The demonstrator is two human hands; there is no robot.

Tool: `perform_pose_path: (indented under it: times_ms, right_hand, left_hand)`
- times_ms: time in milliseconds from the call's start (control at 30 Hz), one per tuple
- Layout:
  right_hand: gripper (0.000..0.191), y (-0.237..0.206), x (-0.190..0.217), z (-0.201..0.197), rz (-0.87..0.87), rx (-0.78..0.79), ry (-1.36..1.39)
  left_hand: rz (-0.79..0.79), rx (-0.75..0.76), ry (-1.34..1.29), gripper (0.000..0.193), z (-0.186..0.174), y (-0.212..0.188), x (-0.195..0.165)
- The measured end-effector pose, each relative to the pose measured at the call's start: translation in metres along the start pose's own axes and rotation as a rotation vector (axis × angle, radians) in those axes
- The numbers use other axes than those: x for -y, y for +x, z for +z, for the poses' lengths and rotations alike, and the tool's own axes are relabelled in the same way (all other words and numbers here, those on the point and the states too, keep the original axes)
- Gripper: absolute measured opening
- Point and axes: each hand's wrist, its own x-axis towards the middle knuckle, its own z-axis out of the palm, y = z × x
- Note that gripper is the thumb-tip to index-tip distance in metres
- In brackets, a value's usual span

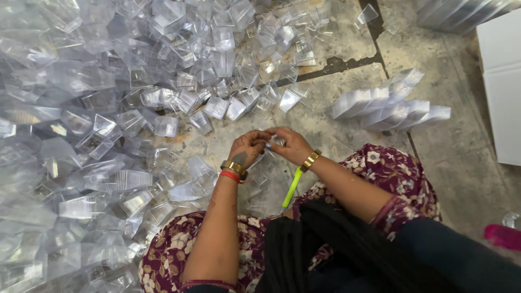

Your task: The person sits on the floor among a large scatter of small clear plastic cups and repeatedly picks up cups one at a time, fitting them into each other to build nested stacks, occasionally reaching out to gather more cups from the pile and passing finished stacks aside.

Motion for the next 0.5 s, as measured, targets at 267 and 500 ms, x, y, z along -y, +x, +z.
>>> perform_pose_path:
  times_ms: [267,500]
  right_hand:
    - [0.062,0.026,-0.012,-0.024,-0.251,0.144,-0.082]
    - [0.056,0.047,0.002,-0.03,-0.259,-0.007,-0.174]
  left_hand:
    - [-0.004,-0.017,-0.299,0.027,0.006,0.023,0.005]
    - [0.035,-0.238,0.534,0.039,0.009,0.024,-0.018]
